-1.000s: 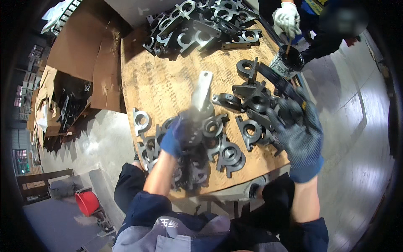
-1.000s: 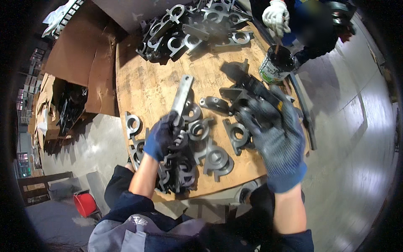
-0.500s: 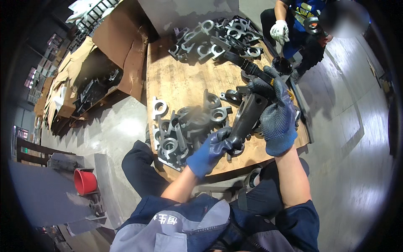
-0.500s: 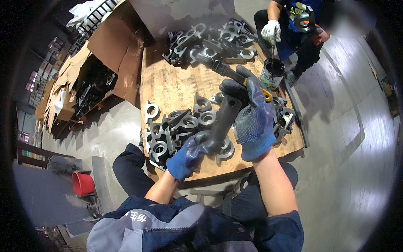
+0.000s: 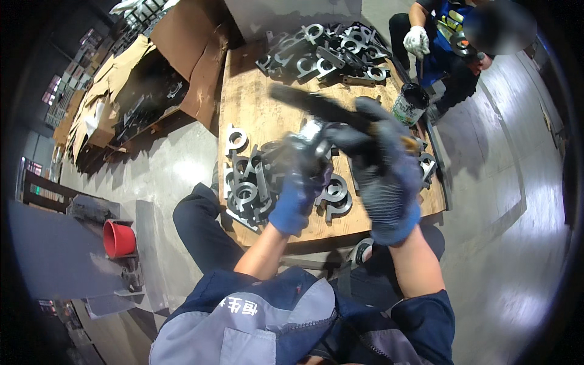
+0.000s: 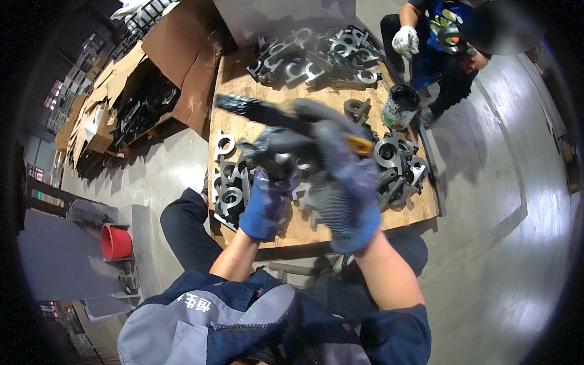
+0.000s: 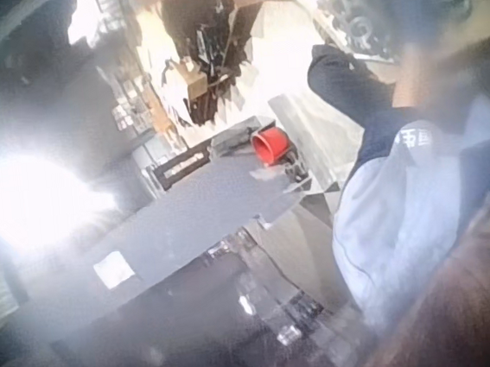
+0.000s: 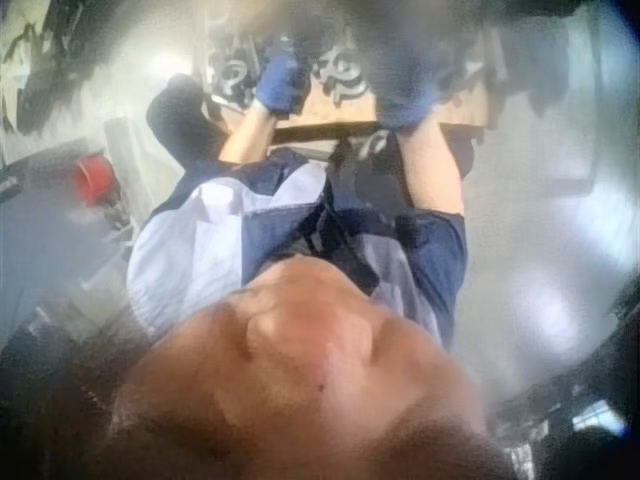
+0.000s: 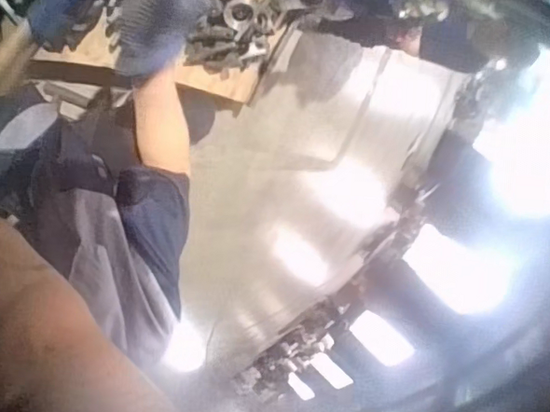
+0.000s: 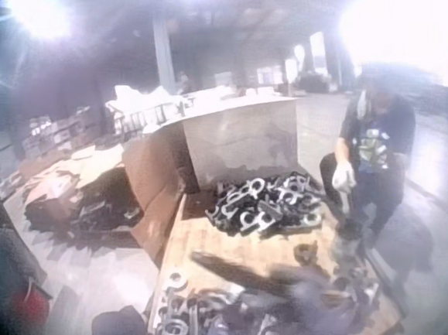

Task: The person sits on the floor and repeatedly picks up metal parts from a wooden table, applies black paint with a brush, and places the painted parts back on the table. Another worker is visible in the background performing a similar task.

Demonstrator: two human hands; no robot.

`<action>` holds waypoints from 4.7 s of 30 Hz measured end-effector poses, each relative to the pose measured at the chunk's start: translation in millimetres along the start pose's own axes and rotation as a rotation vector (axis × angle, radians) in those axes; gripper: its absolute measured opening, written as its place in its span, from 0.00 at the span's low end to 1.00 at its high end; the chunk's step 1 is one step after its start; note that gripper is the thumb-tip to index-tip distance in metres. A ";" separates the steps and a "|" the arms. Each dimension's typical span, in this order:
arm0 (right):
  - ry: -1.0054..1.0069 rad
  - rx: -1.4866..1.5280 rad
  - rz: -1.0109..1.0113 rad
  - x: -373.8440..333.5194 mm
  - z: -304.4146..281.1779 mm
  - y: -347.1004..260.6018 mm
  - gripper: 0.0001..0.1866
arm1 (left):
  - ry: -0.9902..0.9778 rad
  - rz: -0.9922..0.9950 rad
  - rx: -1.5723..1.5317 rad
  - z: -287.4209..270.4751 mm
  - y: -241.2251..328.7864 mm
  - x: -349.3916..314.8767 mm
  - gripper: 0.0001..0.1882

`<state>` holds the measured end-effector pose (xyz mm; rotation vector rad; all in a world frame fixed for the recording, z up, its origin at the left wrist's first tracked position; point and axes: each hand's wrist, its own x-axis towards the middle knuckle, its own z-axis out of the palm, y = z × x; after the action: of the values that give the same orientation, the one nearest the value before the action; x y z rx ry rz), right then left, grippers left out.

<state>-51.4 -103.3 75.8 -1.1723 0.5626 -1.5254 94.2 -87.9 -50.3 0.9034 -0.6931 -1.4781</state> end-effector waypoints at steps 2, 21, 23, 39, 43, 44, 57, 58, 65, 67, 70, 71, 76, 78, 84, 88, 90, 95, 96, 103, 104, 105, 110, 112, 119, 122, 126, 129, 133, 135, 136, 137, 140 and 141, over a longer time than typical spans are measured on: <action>0.051 0.195 0.083 -0.6 -11.0 -12.7 0.19 | 0.029 0.075 0.074 -4.7 23.2 -4.3 0.12; -0.172 -0.067 0.237 -12.5 8.3 -0.7 0.14 | 0.007 0.438 0.150 -35.4 67.0 -40.6 0.15; -0.214 -0.081 0.259 -10.8 12.1 -4.8 0.14 | 0.044 0.475 0.406 -51.9 63.1 -37.5 0.15; -0.104 0.137 0.569 -9.6 0.9 13.1 0.18 | 0.108 0.427 0.800 -66.9 55.4 -32.0 0.18; -0.411 -0.687 -0.373 -12.4 -14.0 23.6 0.20 | -0.030 0.420 0.651 -62.8 63.5 -29.5 0.22; -0.406 -0.568 -0.308 -12.8 -8.3 25.1 0.20 | -0.056 0.380 0.557 -66.1 60.2 -29.5 0.24; -0.163 -0.364 0.014 -18.9 12.6 10.5 0.19 | 0.168 0.710 1.028 -31.3 77.8 -27.3 0.17; -0.167 -0.400 -0.009 -19.5 12.2 13.2 0.19 | 0.166 0.716 1.049 -30.0 79.5 -28.5 0.18; -0.102 -0.499 0.002 -22.5 11.5 21.6 0.17 | 0.000 0.671 1.166 -35.9 82.8 -33.6 0.31; -0.029 -0.110 0.221 -19.2 16.2 18.5 0.18 | 0.071 0.578 0.943 -22.2 81.5 -31.0 0.28; 0.020 0.373 0.445 -14.4 19.3 8.2 0.18 | 0.312 0.593 0.831 -19.6 78.3 -13.8 0.17; -0.012 0.232 0.362 -16.1 17.9 10.9 0.18 | 0.371 0.593 0.783 -25.3 76.2 -9.9 0.14; -0.107 -0.184 0.124 -24.9 9.7 26.7 0.19 | 0.395 0.539 0.713 -34.9 67.2 -6.7 0.13; -0.043 0.117 0.322 -20.5 15.6 23.0 0.20 | 0.360 0.721 0.987 -24.0 77.2 -1.9 0.11; -0.037 0.252 0.420 -22.7 18.3 21.2 0.21 | 0.426 0.558 0.584 -20.2 81.2 2.0 0.11; -0.087 0.141 0.344 -27.1 15.2 23.3 0.23 | 0.391 0.529 0.392 13.1 90.6 -9.4 0.12; -0.102 0.193 0.394 -25.3 15.1 28.7 0.24 | 0.335 0.520 0.276 22.1 92.5 -13.4 0.12; -0.102 0.461 0.504 -26.3 15.6 29.4 0.27 | 0.065 0.573 0.354 22.1 95.2 -18.9 0.13; -0.098 0.505 0.504 -26.0 16.1 28.0 0.27 | 0.041 0.557 0.359 27.6 97.7 -21.7 0.13; -0.152 0.682 0.654 -16.7 11.2 18.5 0.28 | 0.212 0.399 0.026 8.6 87.3 -10.7 0.12; -0.163 0.675 0.680 -16.2 9.5 17.6 0.28 | 0.204 0.388 0.030 18.8 91.3 -14.8 0.12; -0.164 0.653 0.657 -16.7 7.8 18.5 0.28 | 0.195 0.378 0.034 29.3 95.0 -18.8 0.12; -0.093 0.733 0.631 -17.8 10.8 27.7 0.29 | 0.081 0.571 0.381 28.9 92.2 -18.9 0.13; -0.092 0.776 0.644 -17.9 13.5 29.8 0.29 | 0.078 0.477 0.117 21.5 89.6 -15.3 0.12; -0.183 0.677 0.683 -13.7 2.3 24.0 0.25 | -0.133 0.129 -0.241 29.6 100.3 -24.4 0.11; -0.338 0.052 0.263 -12.8 -7.8 29.7 0.20 | -0.176 0.196 -0.126 18.1 97.2 -21.6 0.11; -0.317 -0.489 -0.111 -7.4 -15.8 9.4 0.21 | -0.149 0.186 -0.048 -17.0 79.8 -16.2 0.19; -0.352 -0.657 -0.327 -5.5 -24.7 23.2 0.37 | -0.068 0.207 0.151 -30.0 74.7 -12.1 0.19; -0.348 -0.476 -0.207 -5.7 -14.4 22.4 0.28 | -0.034 0.521 0.384 -40.1 71.5 -2.8 0.15; -0.345 -0.374 -0.129 -6.8 -10.6 18.9 0.25 | -0.094 0.583 0.604 -41.8 72.5 -13.4 0.19; -0.347 -0.329 -0.100 -7.8 -8.3 17.3 0.23 | -0.111 0.592 0.673 -41.3 73.3 -16.2 0.21; -0.349 -0.288 -0.072 -8.4 -5.5 15.7 0.22 | -0.104 0.555 0.661 -38.4 73.6 -16.9 0.21; -0.348 -0.163 0.008 -10.2 -0.3 13.0 0.19 | -0.028 0.199 0.336 -32.2 78.2 -17.6 0.21; -0.339 -0.118 0.050 -10.7 0.4 12.9 0.19 | -0.050 0.149 0.240 -29.0 79.5 -17.7 0.22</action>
<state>-45.8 -97.3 61.2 -1.4608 0.4526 -1.2284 160.5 -76.8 4.2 0.9760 -0.9695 -1.3069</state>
